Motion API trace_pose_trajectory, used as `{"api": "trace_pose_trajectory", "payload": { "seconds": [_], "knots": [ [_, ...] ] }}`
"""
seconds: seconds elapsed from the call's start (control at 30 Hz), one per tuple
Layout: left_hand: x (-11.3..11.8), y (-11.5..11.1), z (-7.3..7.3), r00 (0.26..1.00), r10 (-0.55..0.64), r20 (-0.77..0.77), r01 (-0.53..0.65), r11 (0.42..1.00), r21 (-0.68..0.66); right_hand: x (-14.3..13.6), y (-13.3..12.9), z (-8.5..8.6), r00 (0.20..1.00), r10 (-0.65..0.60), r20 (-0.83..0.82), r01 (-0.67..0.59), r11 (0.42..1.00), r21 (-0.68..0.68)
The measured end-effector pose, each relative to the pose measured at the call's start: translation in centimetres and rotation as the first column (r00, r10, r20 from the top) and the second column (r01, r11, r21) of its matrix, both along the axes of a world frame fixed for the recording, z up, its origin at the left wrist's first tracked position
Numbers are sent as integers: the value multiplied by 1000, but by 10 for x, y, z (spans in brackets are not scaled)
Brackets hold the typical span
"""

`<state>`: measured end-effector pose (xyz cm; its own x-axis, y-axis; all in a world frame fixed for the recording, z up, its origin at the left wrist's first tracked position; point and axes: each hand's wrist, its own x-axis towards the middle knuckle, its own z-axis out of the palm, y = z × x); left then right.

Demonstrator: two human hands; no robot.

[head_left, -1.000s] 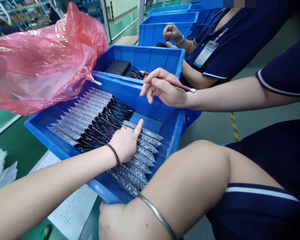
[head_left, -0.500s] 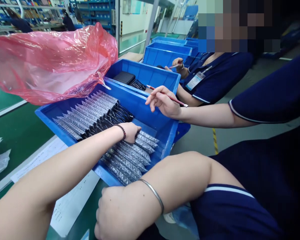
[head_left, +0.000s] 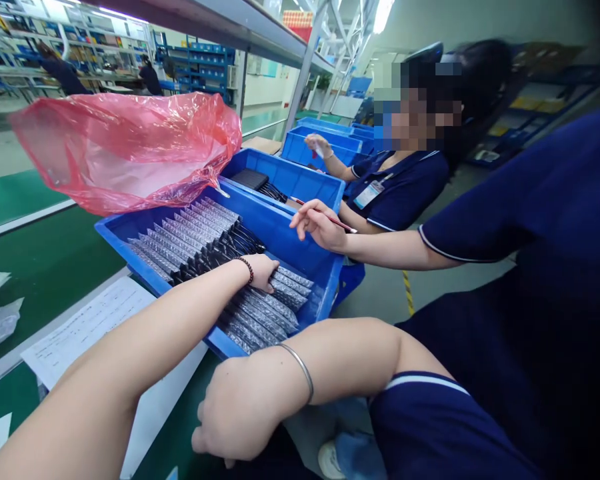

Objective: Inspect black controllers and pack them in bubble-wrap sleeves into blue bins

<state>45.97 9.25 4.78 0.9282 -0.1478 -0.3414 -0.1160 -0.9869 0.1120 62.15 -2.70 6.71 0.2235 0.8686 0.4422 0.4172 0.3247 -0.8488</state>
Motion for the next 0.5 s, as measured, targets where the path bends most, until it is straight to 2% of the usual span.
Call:
{"api": "trace_pose_trajectory", "payload": {
  "seconds": [0.13,0.37,0.5],
  "knots": [
    [1,2,-1,1000,-13,-11,13,1000,-10,-5,-1,1,996,-13,-86,12,1000,-12],
    [4,4,1,999,-41,-14,41,999,12,3,1,-3,978,79,-192,-78,997,14],
    [0,0,5,981,-148,124,140,988,71,2,-4,3,979,87,-183,-87,996,10]
  ]
}}
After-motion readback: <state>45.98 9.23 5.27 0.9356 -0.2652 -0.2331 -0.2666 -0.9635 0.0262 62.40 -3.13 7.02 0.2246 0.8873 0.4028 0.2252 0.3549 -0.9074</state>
